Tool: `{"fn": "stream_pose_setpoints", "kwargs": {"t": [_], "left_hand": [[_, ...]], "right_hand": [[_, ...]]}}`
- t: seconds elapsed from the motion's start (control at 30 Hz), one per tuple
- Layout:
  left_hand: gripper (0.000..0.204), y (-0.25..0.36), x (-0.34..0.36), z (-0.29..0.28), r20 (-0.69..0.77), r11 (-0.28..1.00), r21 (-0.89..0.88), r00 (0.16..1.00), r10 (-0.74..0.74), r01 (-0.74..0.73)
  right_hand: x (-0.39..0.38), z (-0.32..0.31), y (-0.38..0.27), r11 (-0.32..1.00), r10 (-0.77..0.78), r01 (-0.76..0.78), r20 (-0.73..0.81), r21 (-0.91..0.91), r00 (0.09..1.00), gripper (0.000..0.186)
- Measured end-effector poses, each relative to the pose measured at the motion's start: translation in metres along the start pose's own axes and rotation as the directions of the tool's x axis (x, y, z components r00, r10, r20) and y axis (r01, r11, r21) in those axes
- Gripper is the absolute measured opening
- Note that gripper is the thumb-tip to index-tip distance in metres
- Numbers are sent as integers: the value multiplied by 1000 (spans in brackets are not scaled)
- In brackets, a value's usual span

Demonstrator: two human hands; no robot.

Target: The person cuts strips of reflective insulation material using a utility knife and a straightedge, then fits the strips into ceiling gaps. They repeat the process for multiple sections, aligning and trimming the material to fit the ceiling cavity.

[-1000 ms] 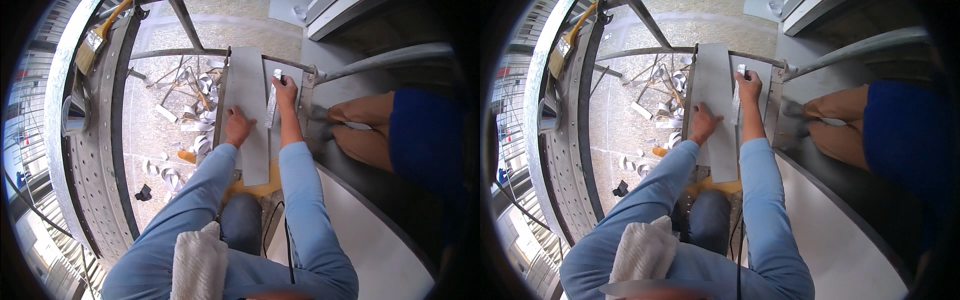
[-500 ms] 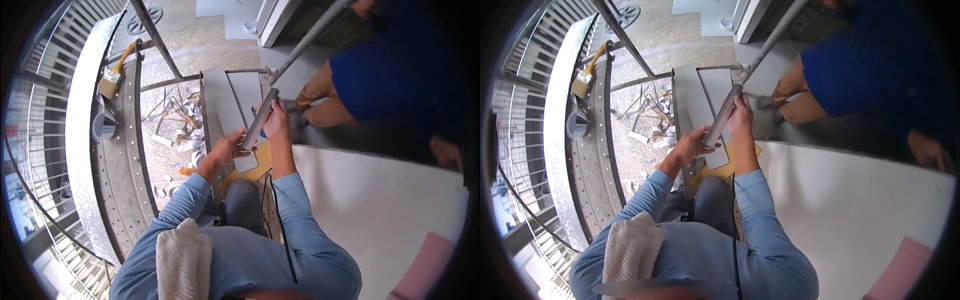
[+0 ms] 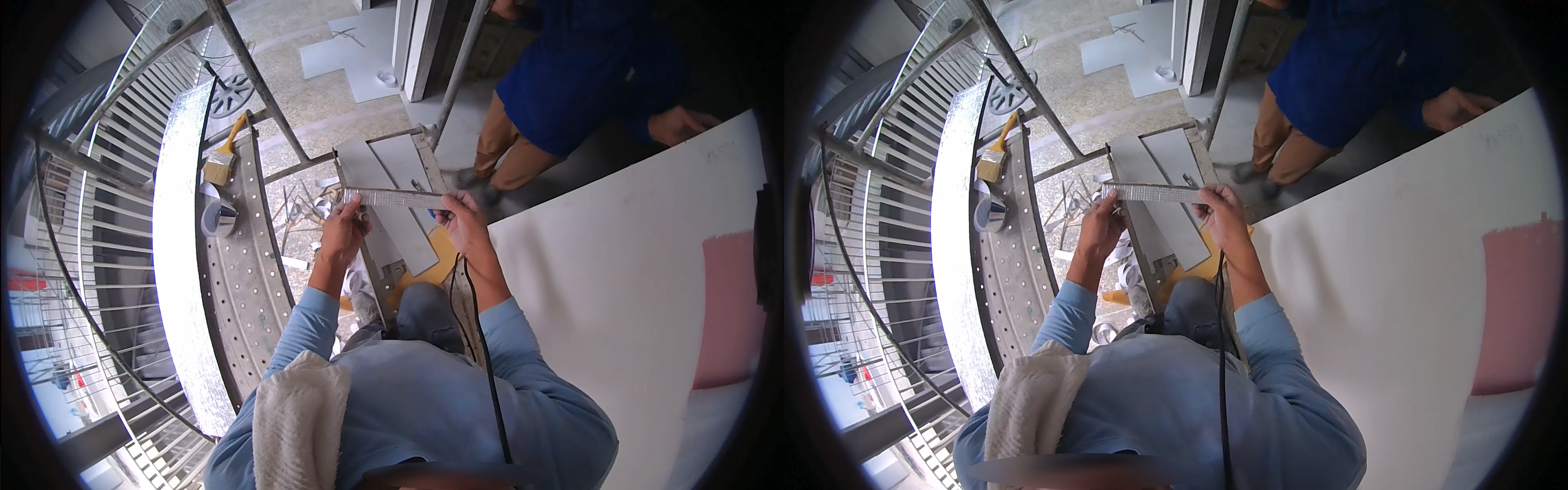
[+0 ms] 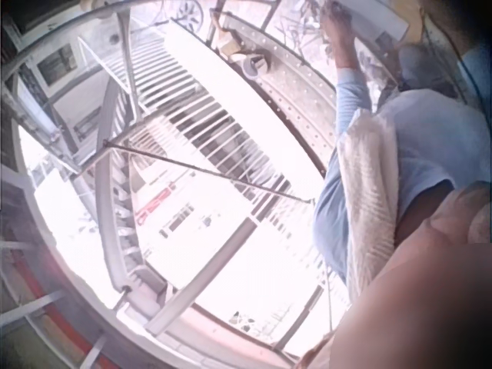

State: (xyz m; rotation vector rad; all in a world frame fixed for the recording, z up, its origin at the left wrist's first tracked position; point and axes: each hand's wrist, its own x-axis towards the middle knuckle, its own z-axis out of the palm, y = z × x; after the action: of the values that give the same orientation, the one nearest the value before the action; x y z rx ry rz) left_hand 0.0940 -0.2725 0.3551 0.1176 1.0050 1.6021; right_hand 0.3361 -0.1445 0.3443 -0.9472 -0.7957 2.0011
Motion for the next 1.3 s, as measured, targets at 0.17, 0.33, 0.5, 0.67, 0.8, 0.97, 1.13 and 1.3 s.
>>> {"fn": "stream_pose_setpoints", "kwargs": {"t": [0.17, 0.33, 0.5, 0.67, 0.8, 0.97, 1.13, 1.3], "left_hand": [[19, -4, 32, -22, -177, 995, -50, 980, -96, 88], [31, -16, 65, -56, -381, 988, -30, 912, -151, 151], [33, -28, 74, -74, -429, 981, 48, 891, -150, 189], [21, -40, 57, -93, -376, 986, 84, 921, -105, 147], [17, -58, 36, -111, -469, 982, 40, 871, -147, 187], [18, -73, 15, -126, -513, 973, -12, 834, -204, 230], [20, -80, 11, -129, -500, 979, 25, 850, -164, 204], [22, -79, 19, -128, -453, 956, -245, 853, -259, 160]], "right_hand": [[-9, -27, 39, 949, 314, -314, 58, 0, 948, 27], [22, -88, 79, 746, 632, -619, -32, -244, 774, 42], [76, -155, 135, 203, 557, -460, -284, -865, 781, 50], [90, -172, 186, 53, 143, -127, -118, -991, 983, 91], [88, -141, 210, -161, 205, -299, -328, -941, 922, 106], [74, -125, 231, -126, 152, -383, -400, -915, 904, 112], [79, -154, 258, -63, 84, -274, -279, -960, 957, 77], [78, -153, 275, 239, 5, -231, -237, -943, 971, 49]]}}
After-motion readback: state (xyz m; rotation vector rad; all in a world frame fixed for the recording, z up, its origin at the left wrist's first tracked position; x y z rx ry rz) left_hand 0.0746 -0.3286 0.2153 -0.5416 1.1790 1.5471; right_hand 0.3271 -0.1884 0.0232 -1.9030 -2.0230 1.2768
